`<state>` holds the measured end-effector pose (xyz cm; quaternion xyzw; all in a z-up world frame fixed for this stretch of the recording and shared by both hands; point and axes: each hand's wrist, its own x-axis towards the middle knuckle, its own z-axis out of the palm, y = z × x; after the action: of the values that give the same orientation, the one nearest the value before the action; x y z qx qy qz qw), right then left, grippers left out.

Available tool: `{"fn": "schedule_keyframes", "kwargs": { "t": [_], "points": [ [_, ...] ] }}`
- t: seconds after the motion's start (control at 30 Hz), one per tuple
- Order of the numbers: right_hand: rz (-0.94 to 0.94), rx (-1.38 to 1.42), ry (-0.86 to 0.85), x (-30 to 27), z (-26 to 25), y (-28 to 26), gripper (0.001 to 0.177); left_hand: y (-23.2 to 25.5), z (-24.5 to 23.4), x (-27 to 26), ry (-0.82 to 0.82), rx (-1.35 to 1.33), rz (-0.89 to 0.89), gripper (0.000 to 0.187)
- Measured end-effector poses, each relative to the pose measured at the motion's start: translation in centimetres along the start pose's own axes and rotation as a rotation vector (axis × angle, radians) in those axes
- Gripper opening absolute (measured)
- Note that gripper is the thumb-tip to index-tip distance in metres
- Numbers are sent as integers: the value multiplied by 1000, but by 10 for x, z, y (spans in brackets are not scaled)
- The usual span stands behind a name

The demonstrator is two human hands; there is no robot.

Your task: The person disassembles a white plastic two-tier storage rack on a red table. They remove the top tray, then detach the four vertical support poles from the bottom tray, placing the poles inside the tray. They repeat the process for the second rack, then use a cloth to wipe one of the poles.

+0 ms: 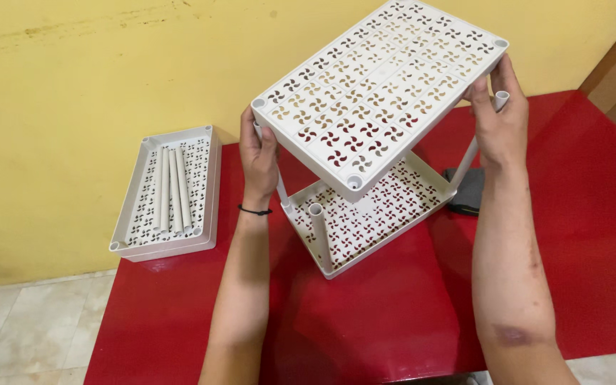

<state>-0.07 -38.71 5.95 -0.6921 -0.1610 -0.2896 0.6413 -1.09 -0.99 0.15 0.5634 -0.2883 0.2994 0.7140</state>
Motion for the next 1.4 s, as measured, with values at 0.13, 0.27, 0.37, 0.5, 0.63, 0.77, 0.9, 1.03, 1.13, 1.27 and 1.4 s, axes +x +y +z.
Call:
{"fn": "schedule_keyframes", "kwargs": {
  "t": [0.13, 0.27, 0.37, 0.5, 0.63, 0.77, 0.9, 1.03, 1.13, 1.27, 1.4],
  "points": [
    [-68, 81, -27, 2, -2, 1, 77, 13, 8, -7, -6, 27, -15, 63],
    [-66, 120, -25, 0, -10, -4, 69, 38, 18, -23, 67, 108, -198, 65],
    [28, 144, 7, -1, -11, -5, 65, 63, 35, -44, 33, 339, -20, 54],
    [-14, 93, 13, 4, -17, -3, 62, 99, 58, -69, 23, 433, -77, 52],
    [-52, -48, 48, 6, -25, 0, 74, 123, 71, -82, -26, 368, -310, 65],
    [-74, -128, 43, 16, -24, -31, 86, 140, 69, -82, -301, -32, -419, 94],
    [-4, 140, -150, 11, 3, -70, 105, 143, 69, -75, -442, -230, -555, 120],
    [-152, 304, -342, -4, 54, -89, 119, 140, 62, -63, -559, -298, -663, 128],
    [-309, 263, -467, -21, 84, -92, 117, 131, 53, -63, -597, -359, -711, 128],
    [-441, 84, -617, -46, 127, -82, 113, 102, 50, -66, -462, -498, -623, 132],
    [-356, 150, -777, -72, 156, -58, 91, 69, 38, -51, -260, -618, -601, 117]
  ]
}}
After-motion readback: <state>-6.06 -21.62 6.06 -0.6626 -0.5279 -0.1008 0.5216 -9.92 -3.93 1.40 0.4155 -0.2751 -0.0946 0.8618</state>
